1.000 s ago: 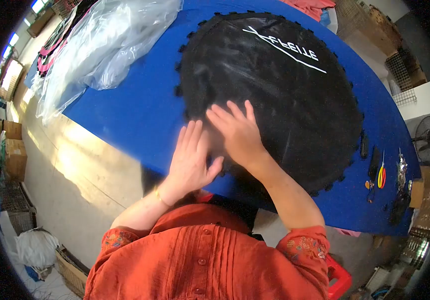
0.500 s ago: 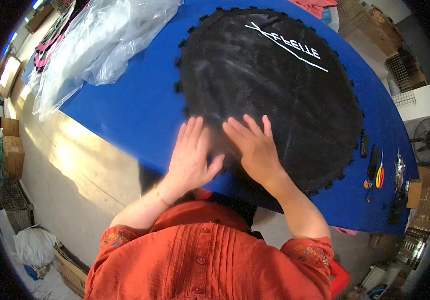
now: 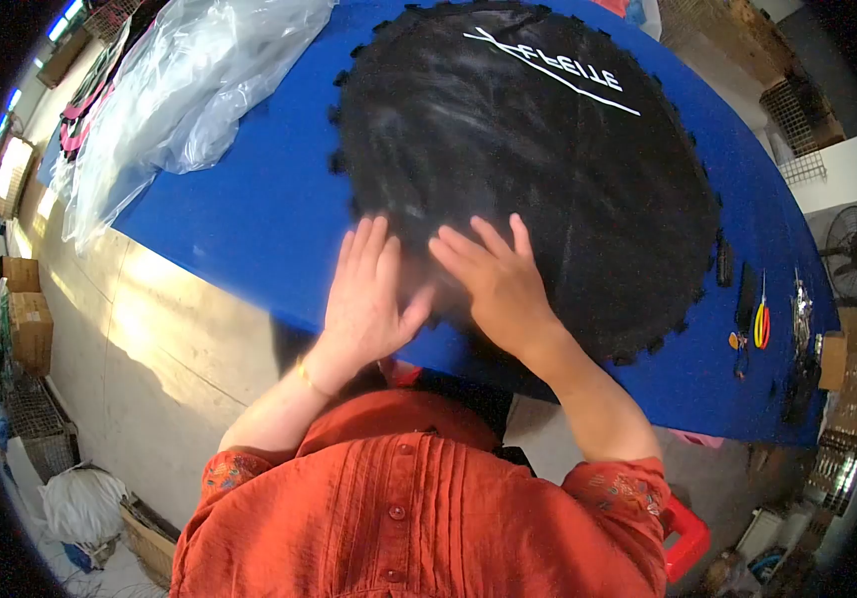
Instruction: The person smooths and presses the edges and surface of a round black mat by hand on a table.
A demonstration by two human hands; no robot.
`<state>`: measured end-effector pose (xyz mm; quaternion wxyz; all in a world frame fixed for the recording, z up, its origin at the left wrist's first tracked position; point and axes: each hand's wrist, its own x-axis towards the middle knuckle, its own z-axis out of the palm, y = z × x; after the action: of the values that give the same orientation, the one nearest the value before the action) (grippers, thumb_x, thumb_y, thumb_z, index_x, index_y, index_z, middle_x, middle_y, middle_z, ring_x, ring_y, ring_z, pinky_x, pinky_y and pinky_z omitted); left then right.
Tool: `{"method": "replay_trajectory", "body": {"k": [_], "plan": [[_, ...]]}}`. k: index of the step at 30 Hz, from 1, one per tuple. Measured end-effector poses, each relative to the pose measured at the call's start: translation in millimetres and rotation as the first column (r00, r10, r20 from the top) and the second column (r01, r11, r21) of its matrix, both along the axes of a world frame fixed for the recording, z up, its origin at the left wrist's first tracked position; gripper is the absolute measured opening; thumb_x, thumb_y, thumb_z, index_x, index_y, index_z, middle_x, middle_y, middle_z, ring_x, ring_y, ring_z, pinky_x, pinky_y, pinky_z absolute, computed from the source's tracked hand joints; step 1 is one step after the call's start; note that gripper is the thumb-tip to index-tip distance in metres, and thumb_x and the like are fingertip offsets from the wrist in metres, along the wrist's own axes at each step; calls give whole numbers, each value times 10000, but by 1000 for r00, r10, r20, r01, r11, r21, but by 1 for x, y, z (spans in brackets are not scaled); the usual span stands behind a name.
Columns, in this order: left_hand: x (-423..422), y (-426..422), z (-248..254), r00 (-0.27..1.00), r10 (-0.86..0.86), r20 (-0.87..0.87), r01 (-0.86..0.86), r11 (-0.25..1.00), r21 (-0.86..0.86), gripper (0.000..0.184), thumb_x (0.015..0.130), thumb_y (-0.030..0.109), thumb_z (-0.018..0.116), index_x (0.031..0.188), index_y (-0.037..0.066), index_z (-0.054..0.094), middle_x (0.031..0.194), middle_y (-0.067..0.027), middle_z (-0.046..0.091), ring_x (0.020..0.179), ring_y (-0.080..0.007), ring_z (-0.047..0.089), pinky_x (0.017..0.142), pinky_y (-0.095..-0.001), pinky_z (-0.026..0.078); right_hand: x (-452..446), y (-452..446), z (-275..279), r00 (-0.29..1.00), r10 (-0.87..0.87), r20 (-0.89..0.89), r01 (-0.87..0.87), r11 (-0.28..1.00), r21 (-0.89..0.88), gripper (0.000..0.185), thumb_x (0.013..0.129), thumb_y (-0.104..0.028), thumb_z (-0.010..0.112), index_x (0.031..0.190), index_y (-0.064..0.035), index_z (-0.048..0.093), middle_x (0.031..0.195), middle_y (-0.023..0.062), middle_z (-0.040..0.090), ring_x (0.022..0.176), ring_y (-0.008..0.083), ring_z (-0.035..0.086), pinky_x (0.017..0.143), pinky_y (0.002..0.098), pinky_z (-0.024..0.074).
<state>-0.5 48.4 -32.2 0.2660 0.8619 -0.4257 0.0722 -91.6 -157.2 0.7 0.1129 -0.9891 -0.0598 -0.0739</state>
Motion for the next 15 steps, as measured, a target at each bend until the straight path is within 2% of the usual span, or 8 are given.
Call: {"method": "replay_trajectory", "body": {"k": [8, 15], "plan": [[0, -1, 1, 1000, -18, 1, 18, 999, -27, 741, 903, 400, 747, 1377, -139, 561, 1535, -374, 476, 1493, -510, 416, 1279, -581, 287, -46, -1, 9, 994, -73, -77, 72, 997, -14, 698, 834, 120, 521, 1462, -154, 655, 1540, 30, 617, 1440, 352, 527, 1267, 643, 226], [-2, -1, -1, 999, 8, 42, -7, 1000, -31, 723, 870, 344, 788, 1378, -119, 566, 1538, -347, 494, 1497, -487, 424, 1274, -572, 302, -35, 8, 1, 995, -95, 42, 96, 995, -10, 611, 883, 59, 539, 1452, -130, 662, 1507, 42, 637, 1427, 347, 536, 1264, 644, 228]]}}
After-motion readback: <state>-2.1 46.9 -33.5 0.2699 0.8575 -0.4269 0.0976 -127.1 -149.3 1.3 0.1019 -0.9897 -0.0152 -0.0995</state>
